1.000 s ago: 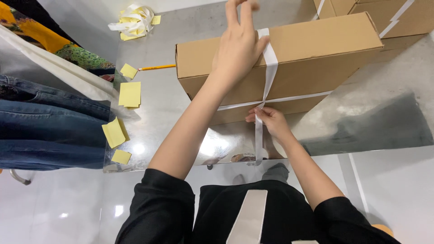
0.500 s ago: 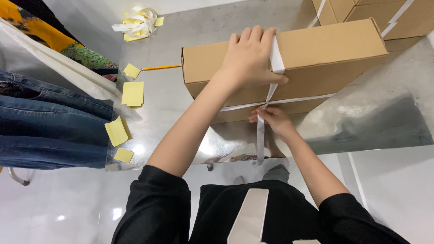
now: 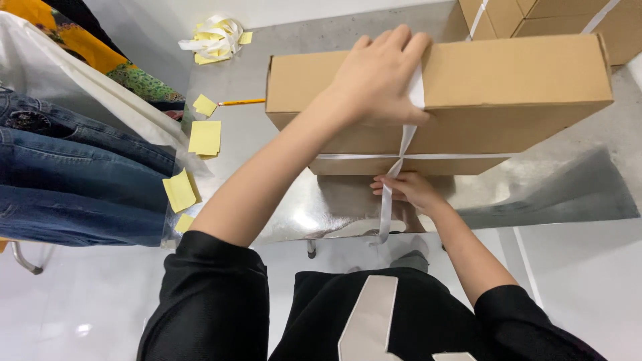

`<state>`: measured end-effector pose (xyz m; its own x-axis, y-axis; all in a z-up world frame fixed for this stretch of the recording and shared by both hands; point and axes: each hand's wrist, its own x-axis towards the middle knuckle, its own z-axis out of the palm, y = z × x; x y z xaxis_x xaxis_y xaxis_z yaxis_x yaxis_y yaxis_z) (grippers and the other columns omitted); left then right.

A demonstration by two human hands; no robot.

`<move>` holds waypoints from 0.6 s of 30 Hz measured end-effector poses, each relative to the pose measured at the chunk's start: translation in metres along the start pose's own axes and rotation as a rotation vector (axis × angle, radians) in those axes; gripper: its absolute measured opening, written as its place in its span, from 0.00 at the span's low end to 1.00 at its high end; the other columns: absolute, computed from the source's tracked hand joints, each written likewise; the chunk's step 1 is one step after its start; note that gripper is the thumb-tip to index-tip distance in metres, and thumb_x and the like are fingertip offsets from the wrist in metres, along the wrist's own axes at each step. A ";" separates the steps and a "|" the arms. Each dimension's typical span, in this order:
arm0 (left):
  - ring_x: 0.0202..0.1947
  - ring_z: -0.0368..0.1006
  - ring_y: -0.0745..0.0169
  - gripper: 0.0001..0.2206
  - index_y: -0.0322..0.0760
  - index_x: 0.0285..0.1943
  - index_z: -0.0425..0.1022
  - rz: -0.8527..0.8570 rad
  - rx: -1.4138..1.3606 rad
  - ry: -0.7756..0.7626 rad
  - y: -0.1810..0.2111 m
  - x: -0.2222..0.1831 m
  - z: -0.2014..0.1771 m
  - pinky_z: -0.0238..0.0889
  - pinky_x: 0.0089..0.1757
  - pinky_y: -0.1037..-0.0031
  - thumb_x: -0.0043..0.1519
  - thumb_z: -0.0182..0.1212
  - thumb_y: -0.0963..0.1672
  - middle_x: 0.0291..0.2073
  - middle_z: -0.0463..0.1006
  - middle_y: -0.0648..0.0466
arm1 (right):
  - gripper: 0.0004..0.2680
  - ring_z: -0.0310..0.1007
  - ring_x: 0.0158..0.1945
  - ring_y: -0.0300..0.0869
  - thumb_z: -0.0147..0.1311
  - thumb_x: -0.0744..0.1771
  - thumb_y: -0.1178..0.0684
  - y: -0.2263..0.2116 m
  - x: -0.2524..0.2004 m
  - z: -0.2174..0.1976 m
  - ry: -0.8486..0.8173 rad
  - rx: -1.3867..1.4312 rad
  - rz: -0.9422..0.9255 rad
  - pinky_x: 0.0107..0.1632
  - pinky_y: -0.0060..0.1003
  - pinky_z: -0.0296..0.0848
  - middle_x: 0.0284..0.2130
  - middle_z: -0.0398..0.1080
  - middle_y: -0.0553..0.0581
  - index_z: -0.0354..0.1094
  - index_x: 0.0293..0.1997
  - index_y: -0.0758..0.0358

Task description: The person wraps a folded checkered garment in a clear plastic bag, places it into a cardboard box, and closes the box. Then, the person ties a white ribbon around the box, forming a bow on top.

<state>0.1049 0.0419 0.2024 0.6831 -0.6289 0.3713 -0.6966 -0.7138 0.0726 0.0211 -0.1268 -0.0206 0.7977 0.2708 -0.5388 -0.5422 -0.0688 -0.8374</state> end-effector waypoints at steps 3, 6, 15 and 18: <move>0.38 0.74 0.43 0.45 0.40 0.60 0.65 0.068 -0.007 0.051 0.001 -0.015 -0.040 0.62 0.42 0.57 0.46 0.79 0.66 0.46 0.73 0.49 | 0.15 0.81 0.57 0.50 0.55 0.69 0.50 0.024 0.017 -0.015 -0.104 0.007 0.016 0.63 0.39 0.75 0.55 0.79 0.64 0.74 0.58 0.70; 0.44 0.74 0.36 0.46 0.39 0.65 0.64 0.134 -0.106 0.022 -0.004 -0.026 -0.072 0.63 0.46 0.51 0.49 0.81 0.65 0.54 0.73 0.45 | 0.15 0.82 0.51 0.51 0.57 0.69 0.51 0.016 0.011 -0.011 -0.018 0.025 0.014 0.59 0.39 0.77 0.53 0.80 0.64 0.75 0.58 0.71; 0.60 0.69 0.49 0.44 0.41 0.74 0.60 -0.001 -0.294 -0.244 -0.022 -0.077 -0.163 0.60 0.52 0.59 0.50 0.76 0.55 0.64 0.69 0.49 | 0.21 0.71 0.53 0.45 0.68 0.59 0.39 -0.023 0.044 -0.062 0.390 -0.746 -0.154 0.53 0.42 0.64 0.55 0.77 0.49 0.79 0.57 0.48; 0.56 0.70 0.56 0.43 0.48 0.73 0.62 -0.091 -0.274 -0.296 -0.014 -0.091 -0.176 0.60 0.47 0.62 0.47 0.73 0.56 0.62 0.70 0.57 | 0.18 0.72 0.48 0.44 0.66 0.62 0.44 -0.038 0.057 -0.092 0.449 -0.851 -0.417 0.49 0.41 0.64 0.52 0.78 0.50 0.80 0.58 0.49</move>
<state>0.0142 0.1634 0.3311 0.7504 -0.6570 0.0727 -0.6358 -0.6873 0.3513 0.1120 -0.1967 -0.0277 0.9977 0.0593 -0.0315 0.0239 -0.7517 -0.6591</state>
